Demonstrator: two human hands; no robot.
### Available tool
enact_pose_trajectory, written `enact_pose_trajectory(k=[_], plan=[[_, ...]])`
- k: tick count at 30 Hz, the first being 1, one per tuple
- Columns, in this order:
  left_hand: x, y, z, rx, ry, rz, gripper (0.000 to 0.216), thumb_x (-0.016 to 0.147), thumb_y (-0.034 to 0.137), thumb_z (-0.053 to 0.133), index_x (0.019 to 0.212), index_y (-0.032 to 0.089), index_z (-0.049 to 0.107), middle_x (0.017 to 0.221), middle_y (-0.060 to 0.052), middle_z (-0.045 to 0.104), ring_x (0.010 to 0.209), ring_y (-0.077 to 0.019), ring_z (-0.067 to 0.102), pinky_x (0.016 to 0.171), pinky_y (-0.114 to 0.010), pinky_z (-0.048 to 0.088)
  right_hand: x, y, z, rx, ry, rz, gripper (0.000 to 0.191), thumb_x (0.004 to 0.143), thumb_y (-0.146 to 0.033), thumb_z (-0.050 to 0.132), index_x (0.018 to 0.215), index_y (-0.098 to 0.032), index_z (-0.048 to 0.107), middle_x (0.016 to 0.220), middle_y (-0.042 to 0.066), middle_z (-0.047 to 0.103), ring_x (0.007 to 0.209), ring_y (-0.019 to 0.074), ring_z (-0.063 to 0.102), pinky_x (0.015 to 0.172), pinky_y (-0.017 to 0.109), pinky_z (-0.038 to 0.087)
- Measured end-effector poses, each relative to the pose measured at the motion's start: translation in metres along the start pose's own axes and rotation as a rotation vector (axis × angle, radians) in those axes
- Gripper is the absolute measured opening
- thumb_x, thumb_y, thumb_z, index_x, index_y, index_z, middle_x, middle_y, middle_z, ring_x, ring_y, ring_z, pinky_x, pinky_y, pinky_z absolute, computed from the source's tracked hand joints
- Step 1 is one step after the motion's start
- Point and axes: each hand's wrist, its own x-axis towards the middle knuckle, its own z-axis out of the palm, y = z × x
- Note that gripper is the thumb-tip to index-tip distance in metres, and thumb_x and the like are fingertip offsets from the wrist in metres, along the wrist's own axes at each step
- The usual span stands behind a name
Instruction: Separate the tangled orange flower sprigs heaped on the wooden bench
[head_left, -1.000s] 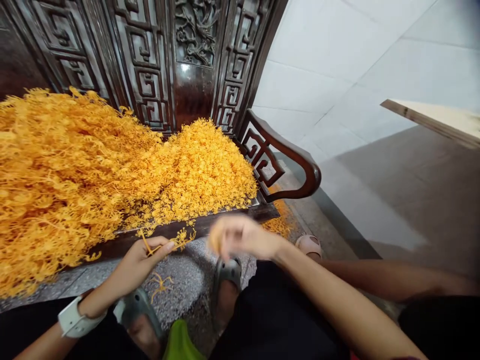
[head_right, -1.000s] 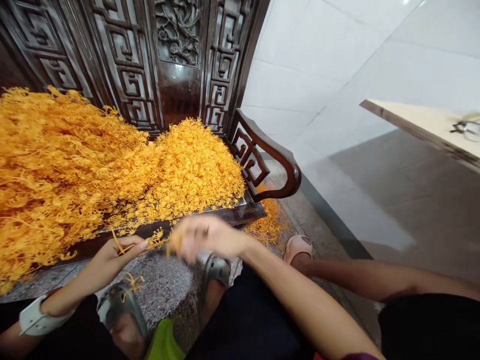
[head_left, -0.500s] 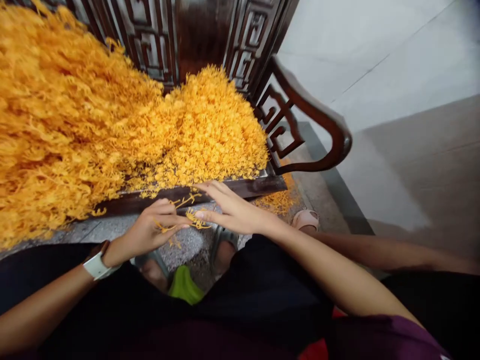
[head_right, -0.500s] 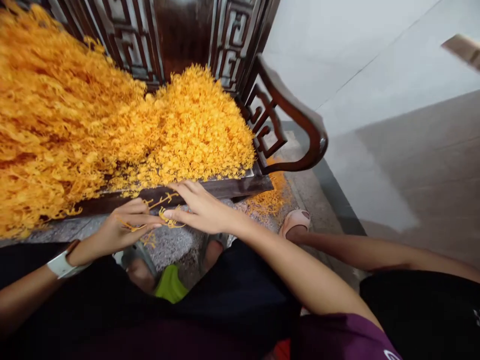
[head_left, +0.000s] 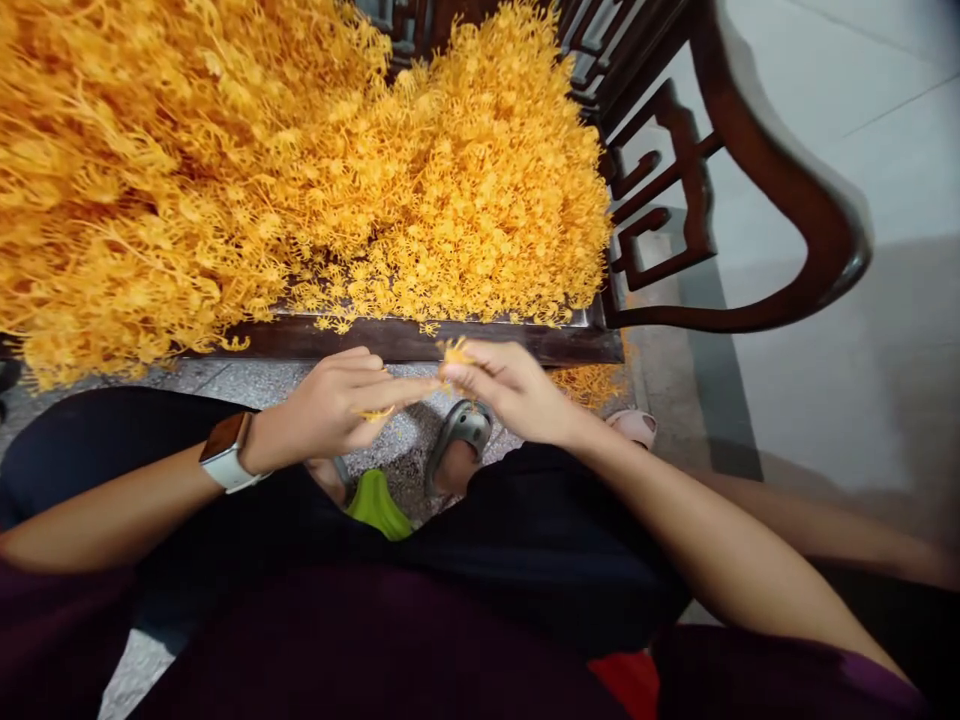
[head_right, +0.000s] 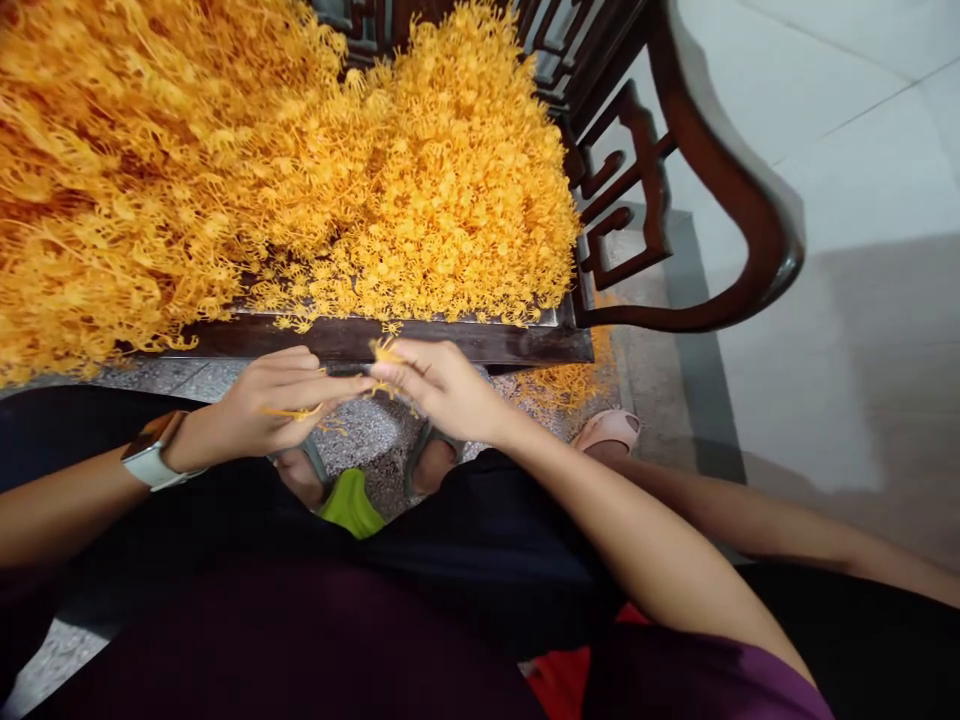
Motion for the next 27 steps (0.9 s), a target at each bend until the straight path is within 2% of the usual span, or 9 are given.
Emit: enact_pose_trajectory(k=[4,9,11,14,17,19,21,24,27], plan=[[0.006,0.007,-0.001,-0.019,0.013,-0.131,0.041,0.102,0.02,0.059,0.143,0.022,0.062,0.074,0.0,0.069,0.062,-0.0154,0.049,0.061,-0.03,0.038,0.006,0.003,-0.001,0.225,0.23,0.143,0.033,0.097,-0.045,0.069,0.079,-0.017,0.068,0.063,-0.002,0.052,0.058,0.0096,0.044,0.056,0.026,0.032],[0.019,0.005,-0.011,0.069,0.022,-0.087,0.041,0.1,0.018,0.056,0.14,0.018,0.065,0.069,0.0,0.065,0.06,-0.0164,0.051,0.06,-0.03,0.038,0.02,-0.008,-0.002,0.501,0.356,0.311,0.028,0.088,-0.04,0.075,0.074,-0.017,0.067,0.071,0.0,0.057,0.061,0.0095,0.044,0.057,0.025,0.034],[0.021,0.005,-0.017,0.072,0.022,-0.068,0.037,0.099,0.016,0.055,0.132,0.017,0.071,0.065,0.0,0.06,0.06,-0.0168,0.052,0.06,-0.03,0.038,0.021,-0.01,-0.025,0.537,0.457,0.292,0.027,0.088,-0.035,0.073,0.071,-0.019,0.06,0.064,-0.003,0.048,0.058,0.0096,0.04,0.058,0.025,0.036],[0.014,0.006,-0.019,0.041,0.014,0.004,0.032,0.095,0.012,0.053,0.118,0.017,0.075,0.066,-0.002,0.062,0.059,-0.017,0.05,0.059,-0.03,0.038,0.011,-0.003,-0.075,0.501,0.694,0.142,0.037,0.092,-0.036,0.072,0.069,-0.022,0.046,0.054,-0.009,0.017,0.049,0.0105,0.021,0.055,0.024,0.034],[-0.001,0.002,-0.012,-0.008,0.029,0.037,0.037,0.094,0.009,0.052,0.124,0.017,0.073,0.072,-0.003,0.066,0.062,-0.0171,0.051,0.06,-0.031,0.038,-0.009,0.011,-0.105,0.433,0.749,0.11,0.038,0.093,-0.047,0.071,0.073,-0.023,0.051,0.055,-0.01,0.013,0.05,0.011,0.016,0.055,0.024,0.035],[-0.011,-0.003,-0.007,-0.006,0.032,0.023,0.04,0.096,0.011,0.052,0.132,0.017,0.069,0.078,-0.003,0.07,0.065,-0.0169,0.052,0.063,-0.031,0.04,-0.019,0.016,-0.102,0.28,0.531,0.223,0.034,0.095,-0.051,0.069,0.081,-0.021,0.06,0.056,-0.009,0.026,0.052,0.0103,0.025,0.058,0.025,0.036],[-0.018,-0.01,-0.006,0.058,0.007,-0.015,0.04,0.099,0.014,0.052,0.136,0.019,0.067,0.076,-0.002,0.069,0.064,-0.0168,0.051,0.063,-0.031,0.039,-0.024,0.016,-0.085,0.052,0.107,0.338,0.032,0.097,-0.048,0.067,0.088,-0.017,0.067,0.064,-0.005,0.045,0.059,0.0102,0.039,0.061,0.025,0.038],[-0.023,-0.02,-0.01,0.164,-0.066,-0.087,0.038,0.1,0.018,0.052,0.134,0.021,0.068,0.068,-0.001,0.062,0.064,-0.0173,0.051,0.063,-0.031,0.039,-0.027,0.007,-0.048,-0.181,-0.543,0.334,0.026,0.101,-0.036,0.061,0.088,-0.015,0.069,0.078,0.001,0.062,0.068,0.0113,0.05,0.065,0.025,0.04],[-0.021,-0.026,-0.014,0.197,-0.091,-0.109,0.036,0.1,0.02,0.053,0.132,0.021,0.069,0.069,-0.001,0.061,0.065,-0.0179,0.053,0.064,-0.032,0.041,-0.033,-0.005,-0.015,-0.132,-0.848,0.233,0.022,0.098,-0.029,0.063,0.08,-0.017,0.07,0.074,0.002,0.065,0.065,0.0128,0.053,0.065,0.027,0.04]])
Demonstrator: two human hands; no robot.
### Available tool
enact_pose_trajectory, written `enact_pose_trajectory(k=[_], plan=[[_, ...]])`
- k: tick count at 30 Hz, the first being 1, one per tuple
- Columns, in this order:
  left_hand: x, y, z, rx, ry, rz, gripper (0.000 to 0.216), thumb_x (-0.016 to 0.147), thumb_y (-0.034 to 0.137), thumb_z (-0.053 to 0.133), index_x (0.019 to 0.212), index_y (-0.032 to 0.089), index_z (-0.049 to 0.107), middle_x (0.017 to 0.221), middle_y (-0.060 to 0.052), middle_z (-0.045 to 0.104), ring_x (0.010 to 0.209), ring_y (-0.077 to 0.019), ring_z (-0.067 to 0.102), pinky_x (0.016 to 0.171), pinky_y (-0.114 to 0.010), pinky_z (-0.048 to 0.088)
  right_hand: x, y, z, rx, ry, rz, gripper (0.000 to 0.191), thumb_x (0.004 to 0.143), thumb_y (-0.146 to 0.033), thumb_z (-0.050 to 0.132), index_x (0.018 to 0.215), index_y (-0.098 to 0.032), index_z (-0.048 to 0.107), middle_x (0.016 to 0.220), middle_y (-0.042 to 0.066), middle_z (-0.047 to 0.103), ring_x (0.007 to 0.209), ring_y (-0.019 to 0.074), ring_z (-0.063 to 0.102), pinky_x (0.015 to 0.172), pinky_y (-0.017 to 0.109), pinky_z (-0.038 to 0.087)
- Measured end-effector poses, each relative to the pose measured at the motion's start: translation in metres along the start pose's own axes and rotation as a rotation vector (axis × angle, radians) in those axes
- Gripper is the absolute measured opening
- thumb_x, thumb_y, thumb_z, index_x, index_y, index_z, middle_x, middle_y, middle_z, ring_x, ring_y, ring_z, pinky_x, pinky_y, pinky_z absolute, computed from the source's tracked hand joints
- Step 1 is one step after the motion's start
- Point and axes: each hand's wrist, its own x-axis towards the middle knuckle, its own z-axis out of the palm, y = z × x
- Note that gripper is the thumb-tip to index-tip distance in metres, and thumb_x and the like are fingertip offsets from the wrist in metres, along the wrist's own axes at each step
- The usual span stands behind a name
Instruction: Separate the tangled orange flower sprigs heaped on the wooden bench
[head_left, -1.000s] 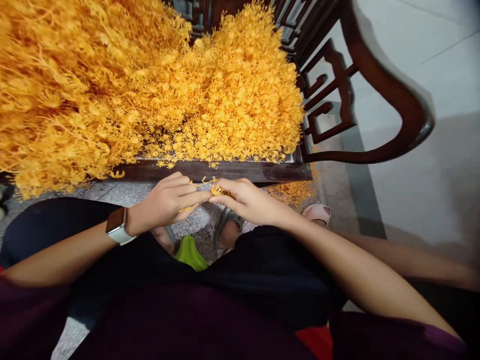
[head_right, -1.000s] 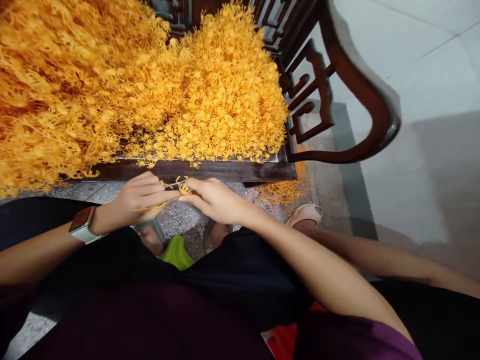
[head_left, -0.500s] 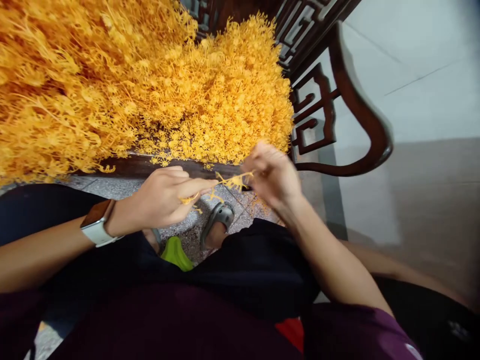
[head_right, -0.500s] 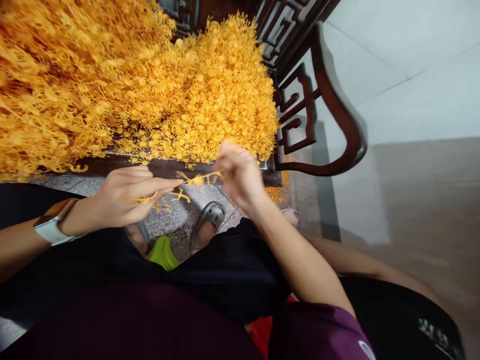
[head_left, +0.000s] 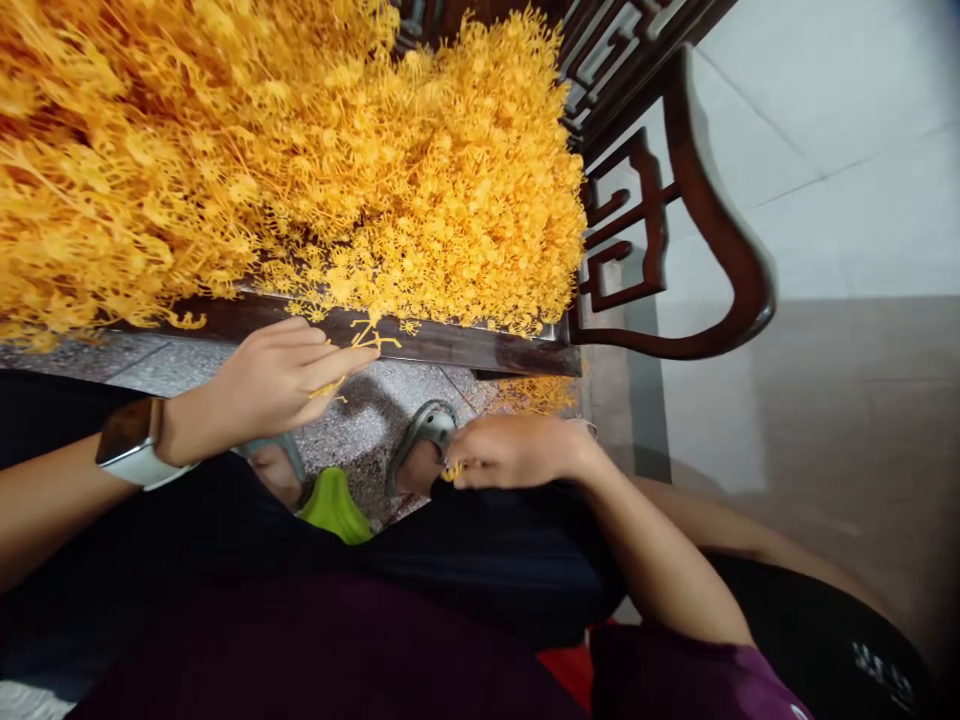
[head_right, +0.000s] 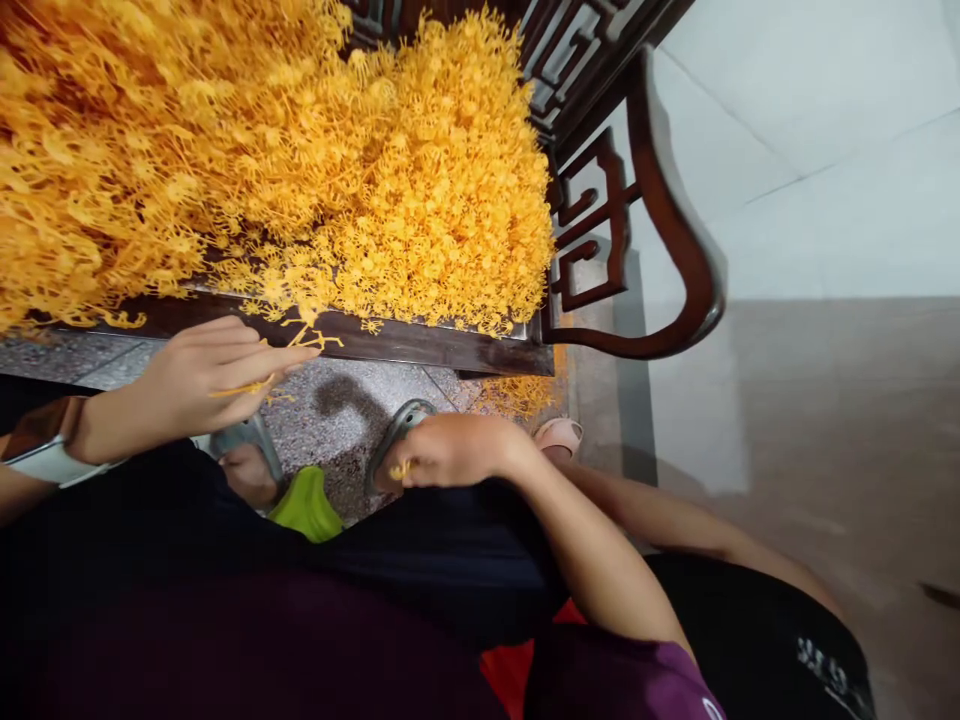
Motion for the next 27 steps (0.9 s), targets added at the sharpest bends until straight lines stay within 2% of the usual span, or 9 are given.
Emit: enact_pose_trajectory(k=[3,6,8,11,13,15,19,22,27], plan=[[0.003,-0.002,-0.001,0.022,0.011,0.027,0.037,0.098,0.017,0.052,0.13,0.018,0.069,0.071,-0.002,0.063,0.066,-0.0187,0.053,0.066,-0.033,0.042,0.004,-0.011,0.008,0.248,0.133,-0.116,0.027,0.093,-0.048,0.068,0.09,-0.022,0.074,0.071,0.004,0.064,0.063,0.0166,0.055,0.065,0.031,0.044],[0.005,0.001,0.001,0.036,0.053,0.052,0.036,0.096,0.014,0.051,0.128,0.016,0.069,0.072,-0.003,0.063,0.067,-0.019,0.054,0.066,-0.033,0.042,0.0,-0.019,-0.005,0.363,0.448,-0.144,0.063,0.098,-0.072,0.042,0.132,-0.024,0.065,0.088,0.008,0.067,0.069,0.0188,0.056,0.064,0.033,0.047],[0.007,0.003,0.005,0.036,0.071,0.072,0.037,0.095,0.01,0.051,0.127,0.016,0.068,0.076,-0.003,0.064,0.07,-0.019,0.056,0.067,-0.032,0.043,0.002,-0.023,-0.013,0.498,0.648,-0.167,0.071,0.102,-0.072,0.026,0.144,-0.023,0.054,0.097,0.009,0.067,0.069,0.0172,0.054,0.063,0.032,0.048],[0.009,0.003,0.012,0.045,0.043,0.128,0.041,0.092,0.005,0.052,0.13,0.014,0.065,0.082,-0.004,0.066,0.074,-0.0195,0.059,0.071,-0.033,0.045,0.012,-0.027,-0.009,0.716,0.67,-0.173,0.057,0.097,-0.063,0.054,0.132,-0.019,0.061,0.092,0.006,0.064,0.066,0.0129,0.052,0.061,0.028,0.045],[0.01,0.005,0.012,0.053,0.024,0.18,0.043,0.092,0.004,0.052,0.133,0.013,0.061,0.085,-0.005,0.068,0.076,-0.0203,0.059,0.071,-0.034,0.045,0.019,-0.028,0.0,0.583,0.635,-0.152,0.043,0.092,-0.05,0.071,0.121,-0.019,0.066,0.086,0.003,0.063,0.069,0.0121,0.053,0.066,0.028,0.045],[0.012,0.008,0.009,0.043,0.006,0.239,0.042,0.095,0.005,0.052,0.135,0.013,0.06,0.085,-0.005,0.069,0.075,-0.0205,0.059,0.07,-0.036,0.044,0.018,-0.028,0.006,0.314,0.745,-0.148,0.035,0.094,-0.044,0.071,0.12,-0.02,0.066,0.09,0.003,0.063,0.078,0.0142,0.056,0.076,0.032,0.049],[0.017,0.014,0.0,0.001,-0.031,0.368,0.04,0.1,0.007,0.053,0.136,0.022,0.061,0.078,-0.001,0.068,0.075,-0.0186,0.061,0.075,-0.036,0.047,0.007,-0.021,0.002,-0.074,0.955,-0.02,0.068,0.095,-0.048,0.069,0.152,-0.021,0.043,0.126,0.013,0.058,0.105,0.0226,0.058,0.096,0.044,0.052],[0.019,0.016,-0.003,-0.031,-0.047,0.411,0.036,0.102,0.011,0.055,0.132,0.028,0.064,0.081,0.0,0.071,0.078,-0.0173,0.063,0.079,-0.036,0.05,0.004,-0.013,0.001,-0.084,0.862,0.041,0.082,0.095,-0.05,0.068,0.161,-0.023,0.029,0.137,0.016,0.054,0.111,0.0253,0.059,0.099,0.047,0.053],[0.019,0.02,-0.001,-0.054,-0.128,0.416,0.027,0.1,0.014,0.058,0.12,0.028,0.071,0.075,-0.001,0.067,0.077,-0.0195,0.062,0.074,-0.036,0.049,0.011,-0.012,0.011,-0.106,0.871,-0.066,0.082,0.087,-0.052,0.078,0.155,-0.027,0.041,0.138,0.013,0.057,0.119,0.0287,0.059,0.102,0.047,0.051]])
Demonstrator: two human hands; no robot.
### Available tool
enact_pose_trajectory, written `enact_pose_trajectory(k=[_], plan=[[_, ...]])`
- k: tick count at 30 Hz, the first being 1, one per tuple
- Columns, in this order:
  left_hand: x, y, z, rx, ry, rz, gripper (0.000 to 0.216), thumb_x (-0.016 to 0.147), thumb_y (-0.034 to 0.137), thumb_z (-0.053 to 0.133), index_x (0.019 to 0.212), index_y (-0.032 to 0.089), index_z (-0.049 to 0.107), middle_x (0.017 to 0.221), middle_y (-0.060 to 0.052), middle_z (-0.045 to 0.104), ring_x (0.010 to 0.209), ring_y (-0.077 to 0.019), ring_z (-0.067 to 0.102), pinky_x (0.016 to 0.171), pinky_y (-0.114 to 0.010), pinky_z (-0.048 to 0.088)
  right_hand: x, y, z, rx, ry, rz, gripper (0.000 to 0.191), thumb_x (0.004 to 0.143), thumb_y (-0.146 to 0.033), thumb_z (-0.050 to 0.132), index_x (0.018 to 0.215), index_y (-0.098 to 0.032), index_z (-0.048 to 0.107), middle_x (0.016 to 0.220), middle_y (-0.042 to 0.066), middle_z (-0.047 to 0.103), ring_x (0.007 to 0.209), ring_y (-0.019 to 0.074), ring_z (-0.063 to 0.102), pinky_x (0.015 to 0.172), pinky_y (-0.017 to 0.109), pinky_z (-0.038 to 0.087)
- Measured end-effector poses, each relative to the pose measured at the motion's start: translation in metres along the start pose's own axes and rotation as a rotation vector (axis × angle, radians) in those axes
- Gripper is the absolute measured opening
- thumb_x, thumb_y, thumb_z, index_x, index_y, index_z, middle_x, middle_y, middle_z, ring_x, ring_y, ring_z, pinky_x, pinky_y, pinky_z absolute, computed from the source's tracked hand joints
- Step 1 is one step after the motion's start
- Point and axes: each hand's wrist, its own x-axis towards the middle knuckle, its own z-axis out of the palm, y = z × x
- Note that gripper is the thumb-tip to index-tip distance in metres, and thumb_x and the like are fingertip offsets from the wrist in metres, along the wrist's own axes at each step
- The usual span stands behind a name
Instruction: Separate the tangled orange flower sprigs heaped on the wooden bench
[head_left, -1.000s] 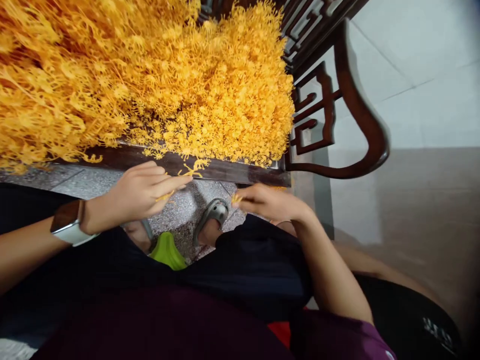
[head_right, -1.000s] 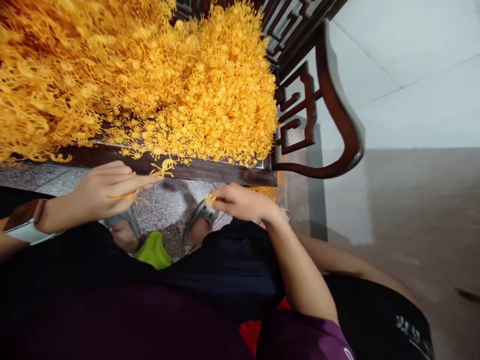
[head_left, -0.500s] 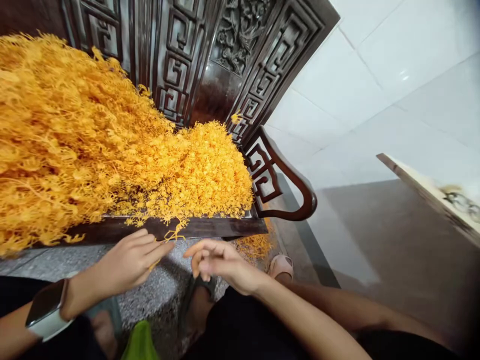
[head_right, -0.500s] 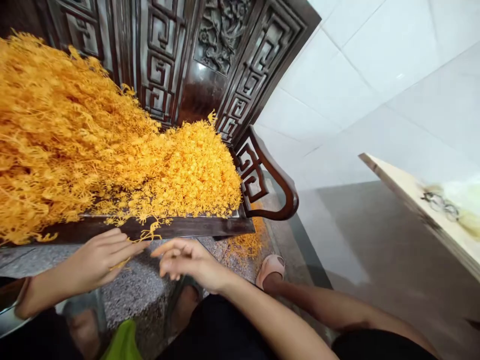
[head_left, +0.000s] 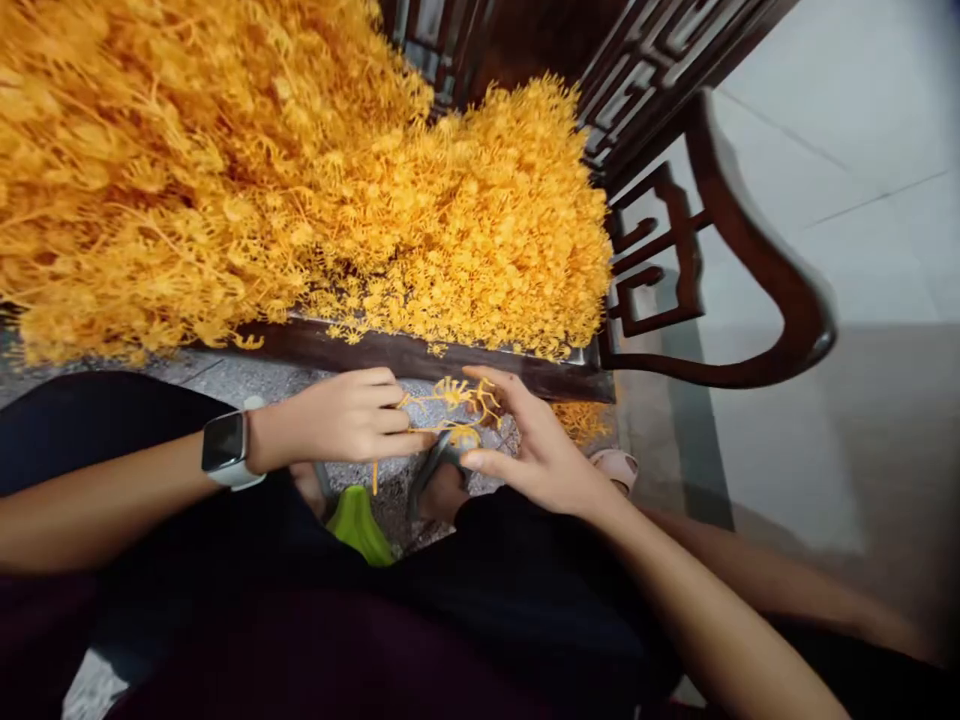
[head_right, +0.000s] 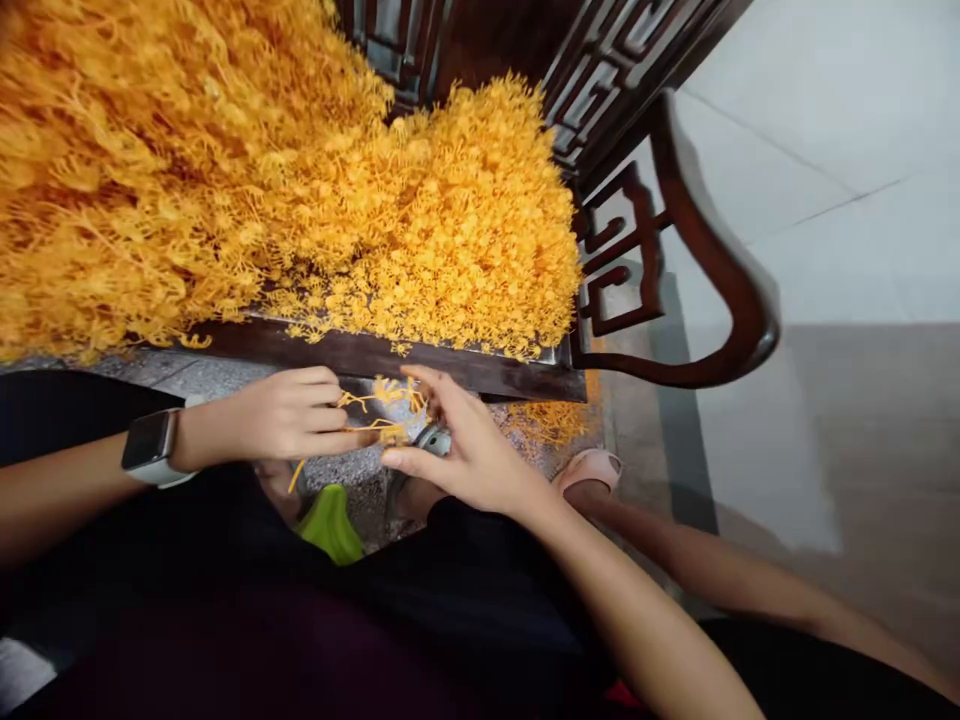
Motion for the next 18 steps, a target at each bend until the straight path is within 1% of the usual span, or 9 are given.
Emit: enact_pose_trajectory(k=[2,3,7,9,11,13,15,16,18], plan=[[0.002,0.002,0.002,0.004,-0.041,0.016,0.027,0.1,0.013,0.056,0.117,0.028,0.072,0.076,-0.001,0.069,0.077,-0.02,0.062,0.074,-0.036,0.048,0.001,-0.002,0.002,-0.053,0.053,-0.04,0.084,0.084,-0.051,0.082,0.154,-0.025,0.044,0.129,0.012,0.06,0.115,0.0276,0.059,0.101,0.046,0.051],[0.003,0.004,0.002,0.008,-0.052,0.03,0.028,0.101,0.012,0.055,0.116,0.028,0.072,0.077,-0.002,0.069,0.078,-0.0202,0.062,0.074,-0.036,0.047,0.001,-0.002,0.002,-0.081,0.059,-0.047,0.078,0.085,-0.049,0.081,0.151,-0.024,0.048,0.122,0.011,0.063,0.11,0.026,0.06,0.098,0.044,0.051],[0.004,0.007,0.006,-0.021,-0.035,0.058,0.032,0.101,0.01,0.054,0.12,0.027,0.072,0.079,-0.002,0.07,0.079,-0.02,0.062,0.075,-0.035,0.046,0.003,-0.001,-0.004,-0.088,-0.031,-0.048,0.028,0.098,-0.038,0.068,0.12,-0.021,0.071,0.099,0.006,0.072,0.09,0.0192,0.064,0.085,0.036,0.051],[0.003,0.008,0.007,-0.08,-0.017,0.005,0.04,0.1,0.008,0.053,0.128,0.031,0.069,0.079,-0.001,0.069,0.078,-0.0181,0.062,0.074,-0.033,0.045,0.002,-0.001,-0.007,-0.055,-0.016,-0.019,0.02,0.1,-0.037,0.066,0.108,-0.02,0.074,0.096,0.005,0.074,0.086,0.0177,0.067,0.081,0.034,0.052],[0.003,0.009,0.007,-0.118,-0.007,-0.093,0.048,0.102,0.01,0.05,0.142,0.034,0.061,0.076,0.001,0.067,0.073,-0.0162,0.061,0.071,-0.03,0.043,0.002,0.001,-0.009,-0.018,0.129,0.038,0.019,0.098,-0.039,0.068,0.1,-0.02,0.074,0.092,0.005,0.075,0.082,0.0172,0.067,0.076,0.033,0.052],[0.004,0.011,0.005,-0.097,0.011,-0.206,0.048,0.105,0.017,0.046,0.151,0.027,0.052,0.074,0.001,0.065,0.067,-0.0155,0.059,0.067,-0.029,0.042,0.005,0.007,-0.011,0.049,0.334,0.098,0.022,0.094,-0.042,0.073,0.092,-0.02,0.072,0.084,0.004,0.073,0.073,0.0161,0.065,0.067,0.031,0.05],[0.007,0.014,0.002,-0.055,0.053,-0.301,0.044,0.106,0.025,0.045,0.15,0.019,0.051,0.075,0.0,0.066,0.065,-0.0154,0.058,0.065,-0.029,0.041,0.01,0.02,-0.018,0.15,0.482,0.15,0.026,0.09,-0.044,0.077,0.087,-0.02,0.069,0.075,0.003,0.068,0.06,0.0137,0.057,0.055,0.03,0.044],[0.008,0.015,0.0,-0.039,0.08,-0.325,0.042,0.106,0.026,0.045,0.147,0.018,0.052,0.076,-0.001,0.067,0.064,-0.0152,0.057,0.065,-0.029,0.042,0.013,0.03,-0.024,0.196,0.545,0.168,0.027,0.089,-0.045,0.077,0.086,-0.02,0.066,0.072,0.001,0.065,0.055,0.0121,0.053,0.051,0.029,0.041],[0.008,0.017,-0.003,-0.01,0.12,-0.32,0.039,0.104,0.022,0.046,0.142,0.018,0.054,0.074,0.0,0.066,0.06,-0.0149,0.055,0.065,-0.03,0.041,0.015,0.053,-0.045,0.271,0.723,0.186,0.028,0.089,-0.044,0.078,0.085,-0.023,0.06,0.071,-0.001,0.061,0.049,0.009,0.043,0.045,0.028,0.034]])
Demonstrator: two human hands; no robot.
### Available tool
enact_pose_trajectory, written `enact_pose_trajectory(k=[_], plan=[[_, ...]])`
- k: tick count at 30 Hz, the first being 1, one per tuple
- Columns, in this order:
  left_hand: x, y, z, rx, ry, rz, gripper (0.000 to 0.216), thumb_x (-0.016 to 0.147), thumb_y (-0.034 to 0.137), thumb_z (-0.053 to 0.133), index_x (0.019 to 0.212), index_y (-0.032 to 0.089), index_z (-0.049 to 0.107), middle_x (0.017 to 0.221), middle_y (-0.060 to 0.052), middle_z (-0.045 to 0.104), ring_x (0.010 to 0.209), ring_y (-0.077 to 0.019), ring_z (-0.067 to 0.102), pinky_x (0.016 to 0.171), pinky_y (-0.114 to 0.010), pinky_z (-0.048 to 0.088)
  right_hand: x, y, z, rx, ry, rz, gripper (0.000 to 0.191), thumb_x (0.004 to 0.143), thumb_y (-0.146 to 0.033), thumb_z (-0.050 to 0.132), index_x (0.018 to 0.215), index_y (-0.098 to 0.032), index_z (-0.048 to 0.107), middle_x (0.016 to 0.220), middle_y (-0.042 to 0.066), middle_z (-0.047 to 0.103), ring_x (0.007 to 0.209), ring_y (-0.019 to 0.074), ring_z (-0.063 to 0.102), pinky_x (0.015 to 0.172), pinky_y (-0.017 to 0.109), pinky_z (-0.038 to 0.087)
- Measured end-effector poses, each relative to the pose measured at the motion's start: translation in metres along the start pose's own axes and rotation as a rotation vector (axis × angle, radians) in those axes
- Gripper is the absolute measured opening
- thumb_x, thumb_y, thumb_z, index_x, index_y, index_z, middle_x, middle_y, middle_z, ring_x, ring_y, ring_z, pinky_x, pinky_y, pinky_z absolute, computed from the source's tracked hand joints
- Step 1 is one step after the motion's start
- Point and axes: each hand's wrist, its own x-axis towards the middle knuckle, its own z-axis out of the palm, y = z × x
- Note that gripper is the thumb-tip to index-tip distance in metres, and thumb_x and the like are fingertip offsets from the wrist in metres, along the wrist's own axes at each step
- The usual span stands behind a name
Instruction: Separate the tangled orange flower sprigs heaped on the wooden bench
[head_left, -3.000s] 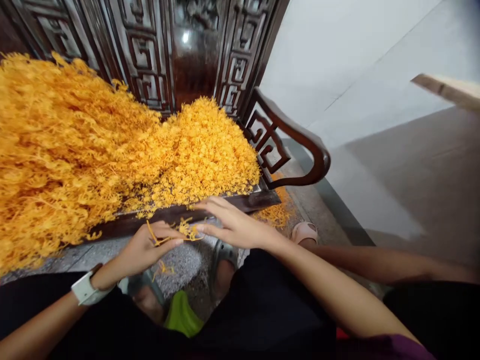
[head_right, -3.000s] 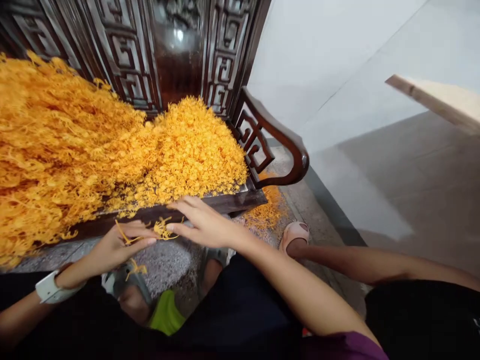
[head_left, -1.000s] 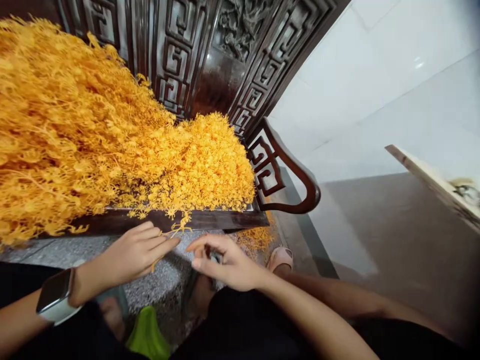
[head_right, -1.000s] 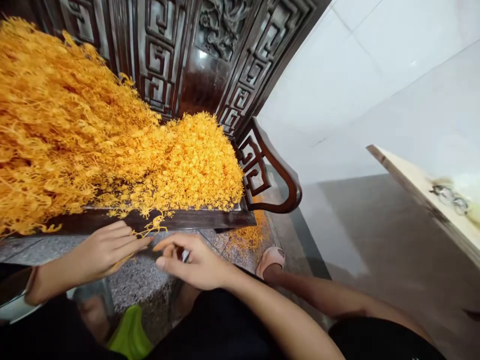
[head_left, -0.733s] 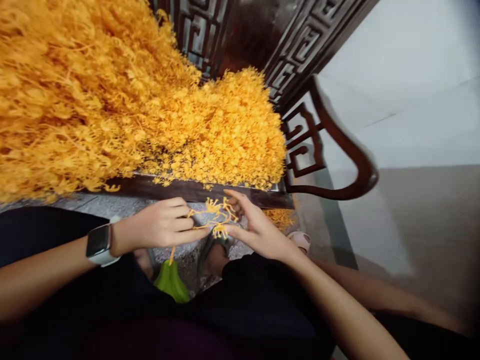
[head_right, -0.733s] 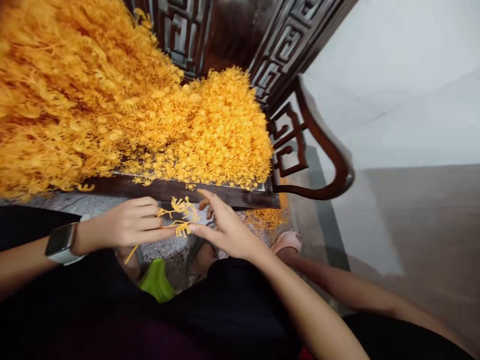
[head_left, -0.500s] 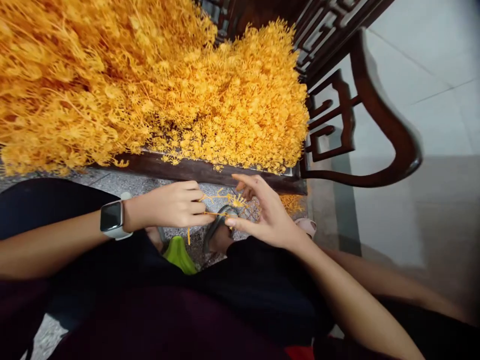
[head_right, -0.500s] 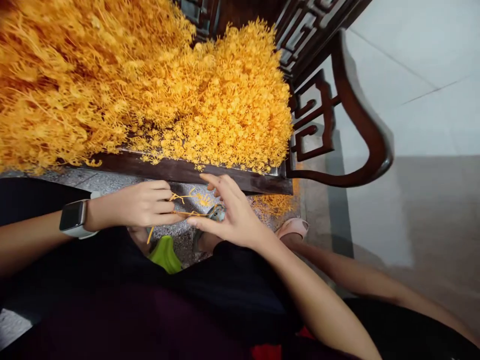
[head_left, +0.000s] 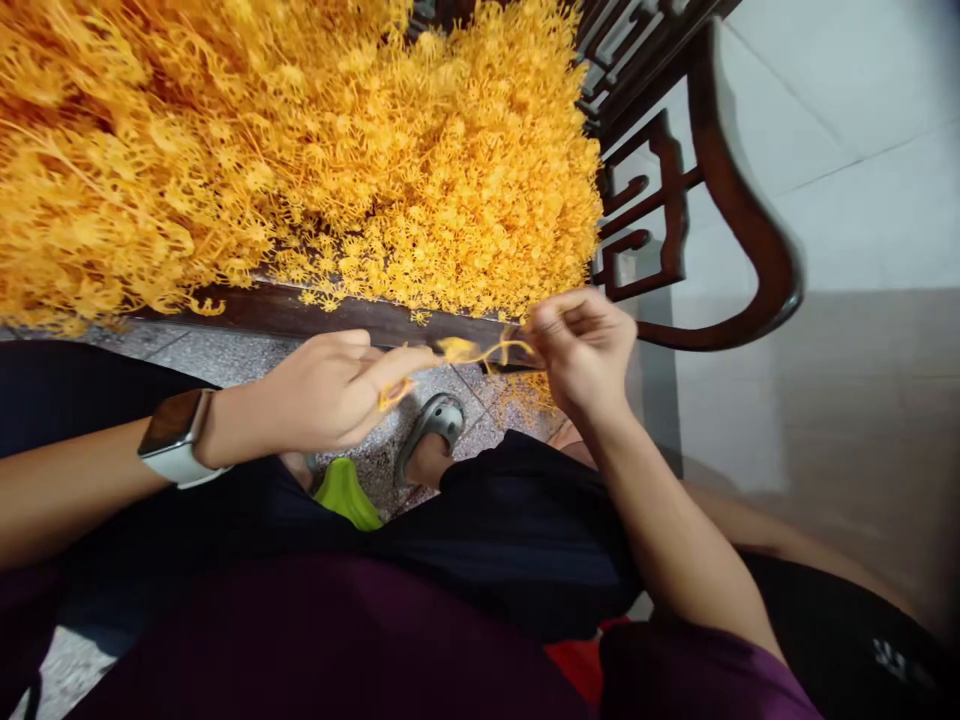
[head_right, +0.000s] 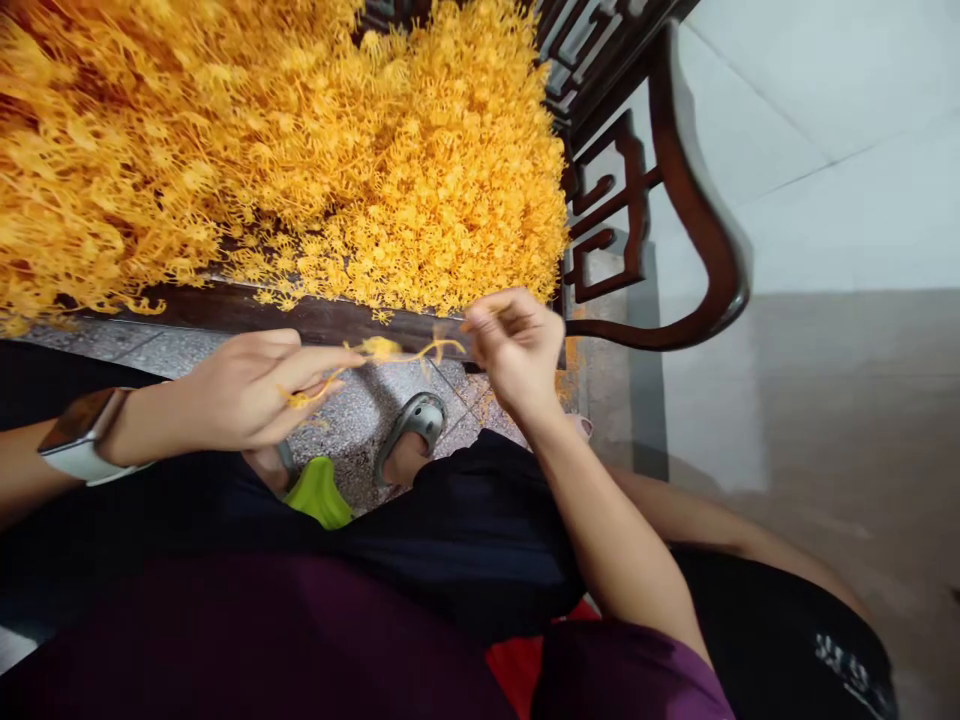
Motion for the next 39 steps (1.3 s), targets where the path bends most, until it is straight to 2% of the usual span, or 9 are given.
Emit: enact_pose_trajectory(k=[3,5,10,15,17,20,23,28,39], plan=[[-0.005,-0.005,0.0,0.063,0.035,0.041,0.04,0.101,0.017,0.047,0.14,0.018,0.056,0.068,0.001,0.063,0.058,-0.0164,0.053,0.063,-0.031,0.04,0.029,0.013,-0.039,0.046,0.238,0.021,0.028,0.09,-0.041,0.075,0.082,-0.026,0.053,0.072,-0.004,0.058,0.048,0.0068,0.035,0.047,0.027,0.032],[-0.011,-0.014,0.004,0.122,0.035,0.045,0.041,0.1,0.017,0.048,0.141,0.015,0.055,0.07,0.0,0.064,0.061,-0.0181,0.055,0.064,-0.032,0.041,0.033,0.008,-0.055,-0.05,0.125,0.008,0.028,0.09,-0.042,0.073,0.081,-0.024,0.053,0.068,-0.005,0.056,0.048,0.0067,0.037,0.046,0.026,0.031],[-0.03,-0.04,0.017,0.269,-0.169,0.105,0.042,0.085,0.011,0.062,0.127,0.013,0.064,0.079,-0.005,0.07,0.072,-0.0236,0.062,0.071,-0.038,0.042,-0.035,-0.016,-0.009,-0.35,-1.565,0.14,0.009,0.091,-0.029,0.069,0.089,-0.02,0.071,0.08,0.001,0.074,0.068,0.0135,0.067,0.057,0.025,0.046],[-0.033,-0.043,0.021,0.254,-0.285,0.086,0.044,0.075,0.009,0.068,0.118,0.019,0.069,0.084,-0.007,0.073,0.076,-0.025,0.064,0.076,-0.039,0.042,-0.097,-0.022,0.057,-0.044,-2.247,0.141,0.027,0.076,-0.035,0.078,0.054,-0.029,0.064,0.052,-0.006,0.061,0.043,0.015,0.054,0.037,0.026,0.033],[-0.03,-0.041,0.02,0.246,-0.305,0.091,0.044,0.077,0.009,0.068,0.119,0.02,0.069,0.084,-0.006,0.073,0.075,-0.0243,0.063,0.077,-0.039,0.043,-0.086,-0.033,0.047,0.391,-1.922,0.307,0.032,0.077,-0.045,0.079,0.054,-0.028,0.065,0.054,-0.004,0.063,0.044,0.0153,0.056,0.036,0.026,0.04],[-0.028,-0.042,0.021,0.248,-0.311,0.067,0.044,0.079,0.008,0.065,0.121,0.021,0.069,0.086,-0.006,0.074,0.077,-0.0248,0.064,0.078,-0.038,0.043,-0.046,-0.059,0.011,0.682,-0.926,0.285,0.046,0.086,-0.067,0.066,0.096,-0.023,0.076,0.1,0.006,0.077,0.072,0.0158,0.066,0.041,0.023,0.048],[-0.028,-0.047,0.026,0.235,-0.284,0.031,0.046,0.08,0.006,0.063,0.123,0.021,0.07,0.087,-0.008,0.074,0.081,-0.0263,0.066,0.079,-0.038,0.043,-0.02,-0.072,-0.002,0.809,-0.517,0.342,0.051,0.094,-0.067,0.05,0.122,-0.029,0.068,0.13,0.006,0.068,0.085,0.0137,0.062,0.047,0.018,0.047],[-0.028,-0.048,0.029,0.218,-0.287,0.047,0.052,0.077,0.0,0.061,0.124,0.021,0.07,0.088,-0.007,0.075,0.08,-0.0264,0.066,0.079,-0.038,0.043,-0.033,-0.051,0.032,0.703,-0.499,0.604,0.018,0.088,-0.034,0.071,0.098,-0.019,0.071,0.09,0.004,0.065,0.059,0.0084,0.046,0.046,0.02,0.037],[-0.013,-0.03,-0.001,0.152,-0.116,0.149,0.038,0.104,0.01,0.047,0.133,0.022,0.068,0.093,-0.007,0.073,0.088,-0.0227,0.061,0.084,-0.036,0.045,-0.052,-0.016,0.032,-0.241,-0.65,-0.013,0.06,0.093,-0.044,0.075,0.143,-0.024,0.049,0.106,0.004,0.06,0.07,0.011,0.051,0.061,0.028,0.046]])
